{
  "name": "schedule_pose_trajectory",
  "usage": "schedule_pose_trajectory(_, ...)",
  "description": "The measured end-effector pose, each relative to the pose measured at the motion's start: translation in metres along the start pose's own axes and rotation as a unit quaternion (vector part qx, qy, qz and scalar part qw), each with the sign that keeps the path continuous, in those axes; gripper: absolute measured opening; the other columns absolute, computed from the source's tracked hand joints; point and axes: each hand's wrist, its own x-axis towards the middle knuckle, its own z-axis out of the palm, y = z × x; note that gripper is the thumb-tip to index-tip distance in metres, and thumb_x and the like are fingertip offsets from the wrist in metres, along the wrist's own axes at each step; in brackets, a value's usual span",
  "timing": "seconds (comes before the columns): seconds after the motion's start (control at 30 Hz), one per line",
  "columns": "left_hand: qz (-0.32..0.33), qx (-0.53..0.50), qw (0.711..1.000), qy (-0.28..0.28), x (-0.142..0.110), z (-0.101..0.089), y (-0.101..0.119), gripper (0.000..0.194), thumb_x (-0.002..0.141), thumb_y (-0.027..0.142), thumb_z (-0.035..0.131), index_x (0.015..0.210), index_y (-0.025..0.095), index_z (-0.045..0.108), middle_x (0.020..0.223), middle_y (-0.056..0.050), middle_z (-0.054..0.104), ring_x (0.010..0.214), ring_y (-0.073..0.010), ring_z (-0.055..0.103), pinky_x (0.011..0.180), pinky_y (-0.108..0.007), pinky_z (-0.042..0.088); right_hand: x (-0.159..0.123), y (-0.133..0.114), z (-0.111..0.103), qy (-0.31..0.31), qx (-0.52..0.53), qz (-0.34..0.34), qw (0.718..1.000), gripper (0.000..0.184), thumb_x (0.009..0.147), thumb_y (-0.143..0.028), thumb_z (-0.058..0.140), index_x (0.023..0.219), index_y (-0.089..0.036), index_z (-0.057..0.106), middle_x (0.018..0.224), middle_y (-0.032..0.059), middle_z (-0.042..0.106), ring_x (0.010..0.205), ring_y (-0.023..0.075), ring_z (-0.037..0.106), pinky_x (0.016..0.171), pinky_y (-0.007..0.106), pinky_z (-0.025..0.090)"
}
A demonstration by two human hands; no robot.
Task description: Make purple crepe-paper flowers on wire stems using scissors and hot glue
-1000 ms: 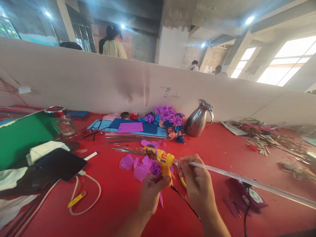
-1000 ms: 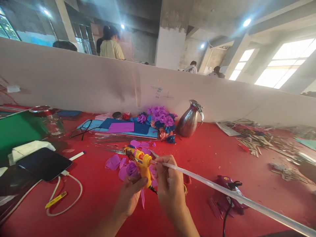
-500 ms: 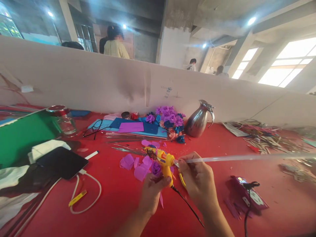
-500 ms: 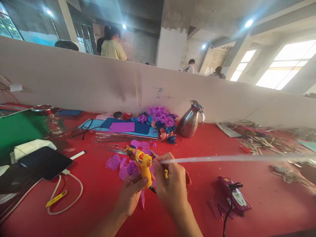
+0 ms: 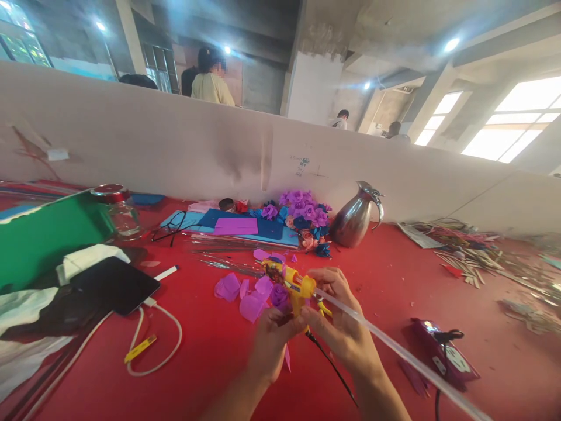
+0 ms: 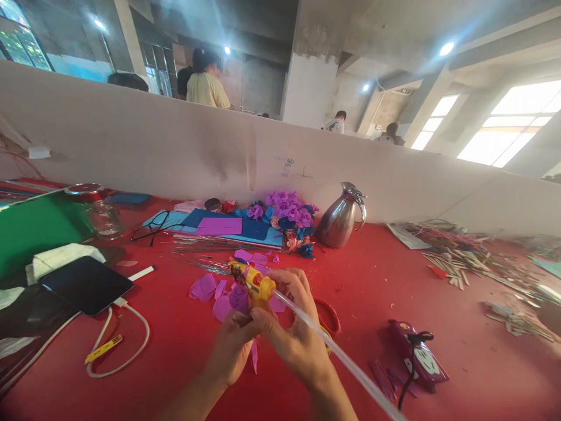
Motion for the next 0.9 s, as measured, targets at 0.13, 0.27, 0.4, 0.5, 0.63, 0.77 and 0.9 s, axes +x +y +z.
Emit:
schedule_pose_trajectory(0.13,-0.012,0.017,0.999,-0.042,-0.004,0.0,-0.005,0.02,0.057,0.03,0.082,0.063,0.015,0.07,0.062,0.001,0.057,0.064,-0.0111,0.048,0.065,-0.024,0.041,0.01,0.003,-0.013,-0.074,-0.087,-0.043,0.993,0.018,0.074,-0.024,0.069,0.086,-0.023,0.055,0.086,0.001,0.05,0.077,0.0157,0.051,0.065,0.026,0.044)
schedule_pose_trajectory(0.27,-0.02,0.017,0.999,-0.035,-0.004,-0.001,-0.006,0.022,0.057,0.033,0.082,0.066,0.017,0.072,0.065,0.0,0.06,0.067,-0.0126,0.05,0.066,-0.026,0.044,0.011,0.003,-0.016,-0.068,-0.109,-0.06,0.99,0.018,0.073,-0.02,0.07,0.083,-0.022,0.055,0.085,0.0007,0.05,0.073,0.0145,0.05,0.061,0.025,0.042)
schedule_pose_trajectory(0.4,-0.014,0.028,0.998,-0.053,-0.002,-0.005,-0.008,0.023,0.059,0.032,0.081,0.077,0.018,0.075,0.07,0.0,0.063,0.07,-0.0136,0.052,0.067,-0.026,0.044,0.01,0.004,-0.014,-0.031,-0.124,-0.08,0.989,0.021,0.07,-0.018,0.074,0.082,-0.022,0.057,0.083,-0.0001,0.05,0.07,0.0132,0.05,0.059,0.024,0.043)
schedule_pose_trajectory(0.5,-0.01,0.042,0.997,-0.057,-0.001,-0.006,-0.008,0.024,0.061,0.034,0.079,0.078,0.017,0.075,0.076,-0.002,0.065,0.074,-0.0147,0.053,0.07,-0.026,0.045,0.011,0.005,-0.014,-0.025,-0.129,-0.093,0.987,0.021,0.069,-0.018,0.076,0.08,-0.022,0.058,0.081,-0.0008,0.051,0.067,0.012,0.05,0.057,0.023,0.042)
schedule_pose_trajectory(0.63,-0.005,0.044,0.997,-0.06,-0.001,-0.005,-0.007,0.028,0.06,0.036,0.079,0.079,0.017,0.074,0.08,-0.003,0.067,0.077,-0.016,0.054,0.073,-0.027,0.045,0.013,0.006,-0.017,-0.041,-0.126,-0.096,0.987,0.023,0.067,-0.016,0.077,0.081,-0.021,0.059,0.08,-0.0006,0.054,0.07,0.0131,0.053,0.061,0.024,0.044)
schedule_pose_trajectory(0.77,0.0,0.036,0.998,-0.058,-0.002,-0.004,-0.006,0.025,0.061,0.033,0.079,0.079,0.017,0.073,0.073,-0.001,0.064,0.072,-0.0149,0.054,0.07,-0.027,0.044,0.013,0.005,-0.018,-0.05,-0.112,-0.08,0.989,0.023,0.066,-0.016,0.077,0.081,-0.021,0.06,0.079,-0.0004,0.056,0.07,0.0135,0.054,0.06,0.025,0.046)
schedule_pose_trajectory(0.9,-0.004,0.04,0.997,-0.068,-0.002,-0.004,-0.006,0.021,0.061,0.034,0.079,0.068,0.015,0.071,0.066,-0.001,0.06,0.069,-0.0145,0.053,0.072,-0.028,0.044,0.013,0.003,-0.017,-0.054,-0.09,-0.049,0.993,0.022,0.067,-0.019,0.077,0.081,-0.021,0.06,0.079,0.0006,0.056,0.069,0.0141,0.054,0.059,0.025,0.047)
